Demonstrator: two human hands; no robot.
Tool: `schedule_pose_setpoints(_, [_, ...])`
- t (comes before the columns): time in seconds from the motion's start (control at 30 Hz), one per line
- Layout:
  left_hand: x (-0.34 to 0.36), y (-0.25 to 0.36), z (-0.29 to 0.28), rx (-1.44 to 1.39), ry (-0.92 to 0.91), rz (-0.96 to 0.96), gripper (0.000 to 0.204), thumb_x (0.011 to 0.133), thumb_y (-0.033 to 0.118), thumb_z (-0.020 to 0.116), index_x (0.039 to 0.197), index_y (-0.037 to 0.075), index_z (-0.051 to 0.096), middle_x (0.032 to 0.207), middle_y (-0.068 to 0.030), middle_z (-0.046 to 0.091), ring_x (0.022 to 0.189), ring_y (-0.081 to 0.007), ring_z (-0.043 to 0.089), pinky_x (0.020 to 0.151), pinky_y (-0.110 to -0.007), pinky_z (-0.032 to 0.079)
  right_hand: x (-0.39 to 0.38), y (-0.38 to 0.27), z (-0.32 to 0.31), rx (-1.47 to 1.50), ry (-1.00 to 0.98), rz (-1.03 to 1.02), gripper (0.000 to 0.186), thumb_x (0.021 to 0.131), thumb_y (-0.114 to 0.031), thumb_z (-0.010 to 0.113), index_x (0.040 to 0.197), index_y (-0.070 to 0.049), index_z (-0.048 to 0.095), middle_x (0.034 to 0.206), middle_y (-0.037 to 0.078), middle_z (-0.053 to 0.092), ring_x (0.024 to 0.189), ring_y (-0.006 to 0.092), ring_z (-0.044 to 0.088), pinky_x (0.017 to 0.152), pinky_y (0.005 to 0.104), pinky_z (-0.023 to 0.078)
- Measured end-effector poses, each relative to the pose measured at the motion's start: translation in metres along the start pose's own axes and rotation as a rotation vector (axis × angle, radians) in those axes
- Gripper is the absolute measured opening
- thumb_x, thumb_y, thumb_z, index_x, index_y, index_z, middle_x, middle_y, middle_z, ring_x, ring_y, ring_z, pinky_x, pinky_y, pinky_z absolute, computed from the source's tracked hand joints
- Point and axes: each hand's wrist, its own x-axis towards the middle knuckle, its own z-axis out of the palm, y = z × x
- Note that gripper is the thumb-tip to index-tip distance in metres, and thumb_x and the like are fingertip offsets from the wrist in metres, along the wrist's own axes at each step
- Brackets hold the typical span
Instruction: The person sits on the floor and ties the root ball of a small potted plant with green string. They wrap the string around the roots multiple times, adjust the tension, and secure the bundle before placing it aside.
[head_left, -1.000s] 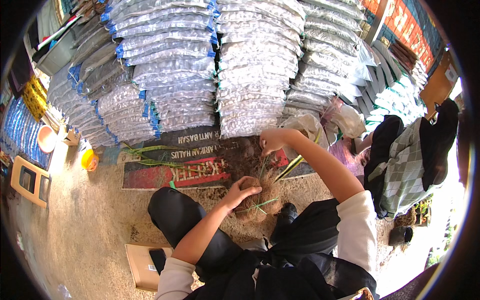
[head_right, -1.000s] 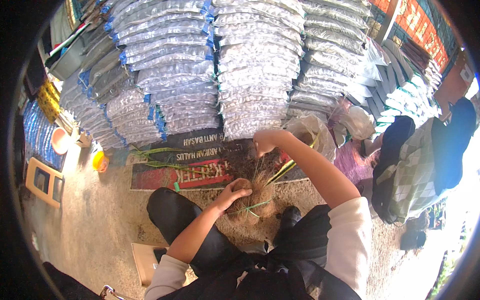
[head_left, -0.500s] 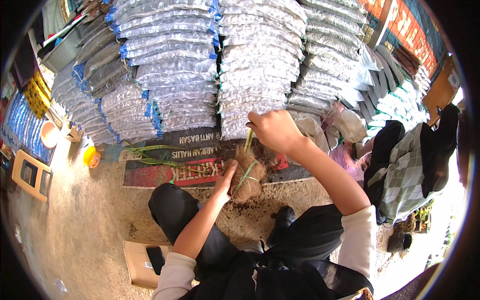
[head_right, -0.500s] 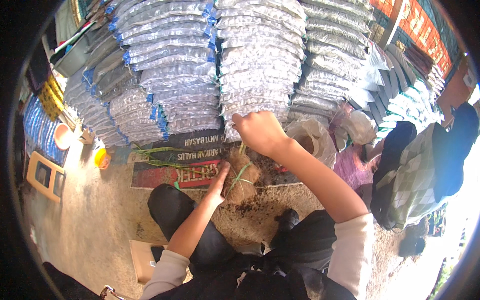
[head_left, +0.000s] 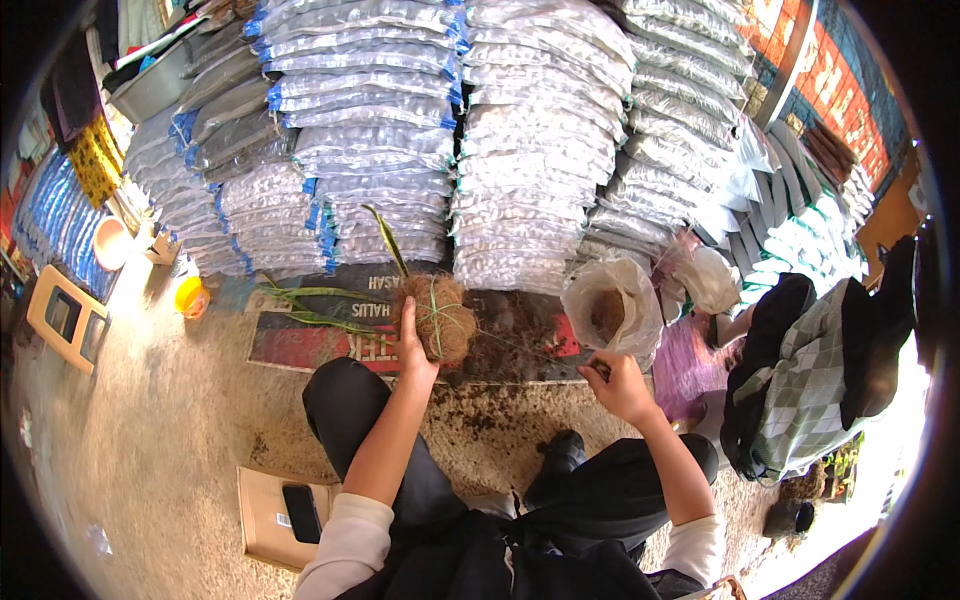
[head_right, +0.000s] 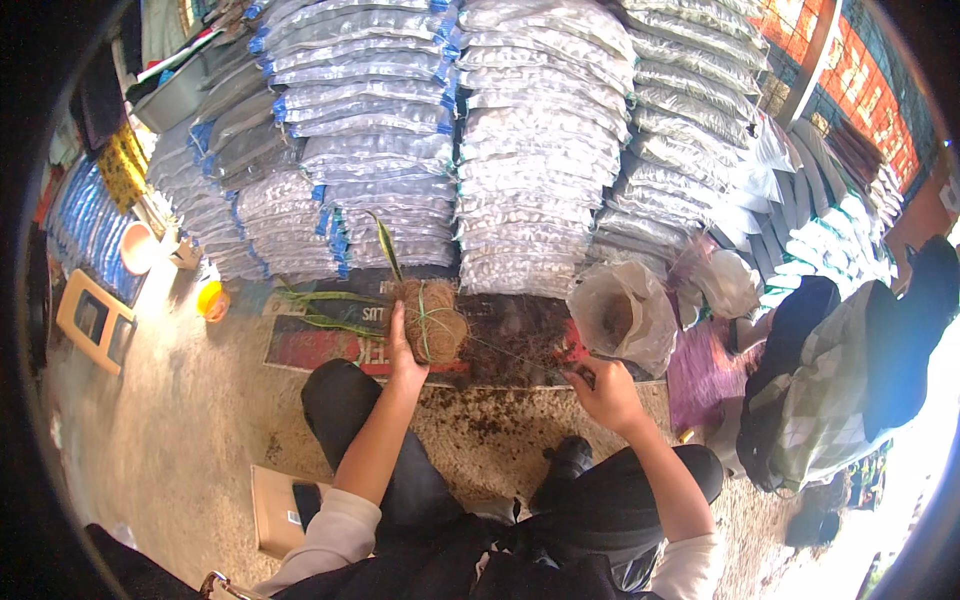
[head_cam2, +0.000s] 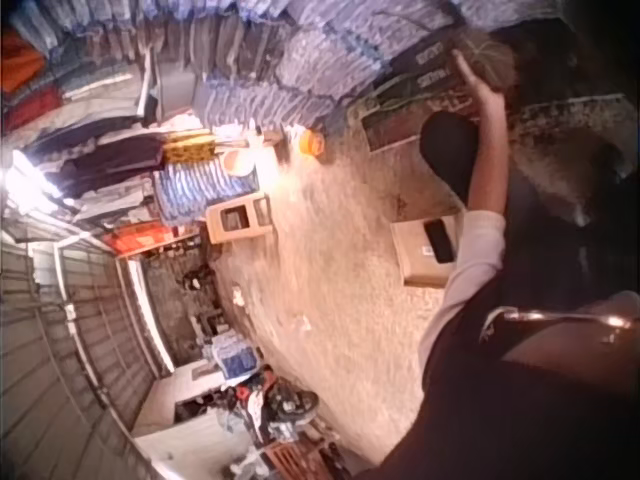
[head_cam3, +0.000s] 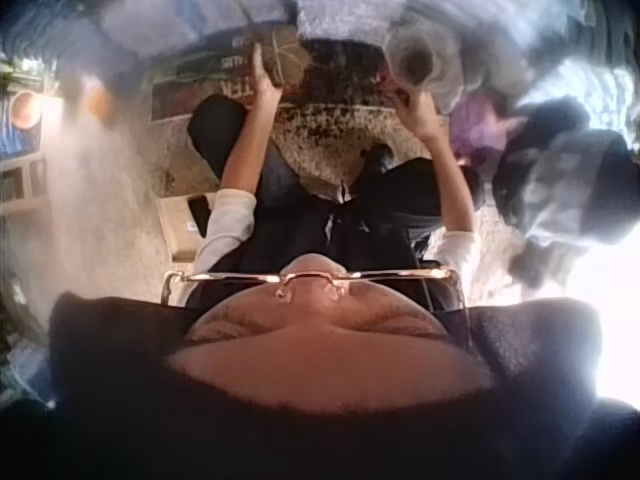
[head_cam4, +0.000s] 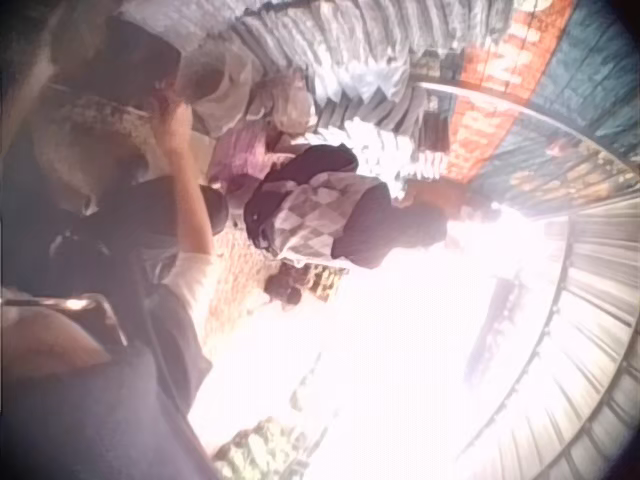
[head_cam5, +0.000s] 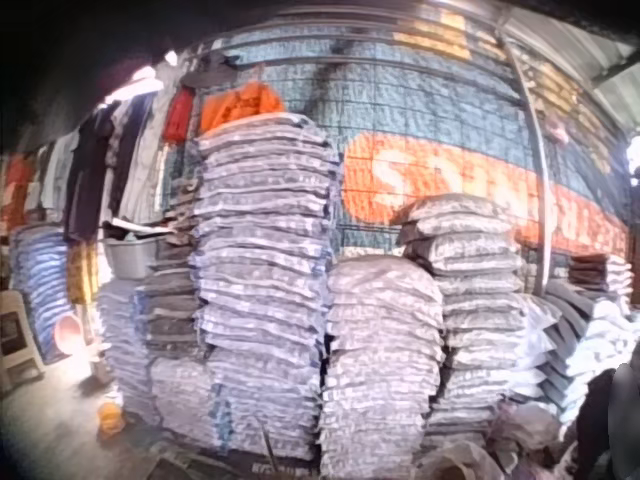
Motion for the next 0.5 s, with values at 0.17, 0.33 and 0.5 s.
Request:
schedule_pose_setpoints(0.17, [-0.007, 0.006, 0.006, -0.097, -0.056, -0.062, 0.056, 0.072, 0.035, 0.066, 0.117, 0.009, 0.044, 0.108, -0.0062, 0.051, 0.096, -0.0227, 0.054, 0.075, -0.042, 0.049, -0.019, 0.063, -0.006, -0.373, -0.198, 0.102, 0.018, 0.073, -0.021, 0.060, 0.076, -0.003, 0.061, 0.069, 0.018, 0.058, 0.069, 0.0343, 0.058, 0.062, 0.0419, 0.046])
schedule_pose_setpoints(0.33, [-0.011, 0.008, 0.003, -0.074, -0.117, -0.077, 0.053, 0.074, 0.037, 0.063, 0.115, 0.009, 0.045, 0.106, -0.0058, 0.052, 0.096, -0.0221, 0.054, 0.076, -0.042, 0.048, -0.017, 0.078, -0.001, -1.062, -0.082, 0.124, 0.030, 0.068, -0.018, 0.060, 0.097, -0.009, 0.058, 0.119, 0.015, 0.046, 0.103, 0.0291, 0.049, 0.083, 0.0409, 0.040])
schedule_pose_setpoints(0.5, [-0.021, 0.008, 0.007, -0.020, -0.149, -0.088, 0.054, 0.075, 0.041, 0.061, 0.115, 0.009, 0.045, 0.105, -0.0062, 0.053, 0.095, -0.0219, 0.054, 0.077, -0.042, 0.047, 0.027, 0.012, 0.015, -0.229, 0.264, -0.179, 0.024, 0.067, -0.004, 0.061, 0.091, -0.005, 0.058, 0.110, 0.014, 0.050, 0.095, 0.0291, 0.052, 0.076, 0.0373, 0.043])
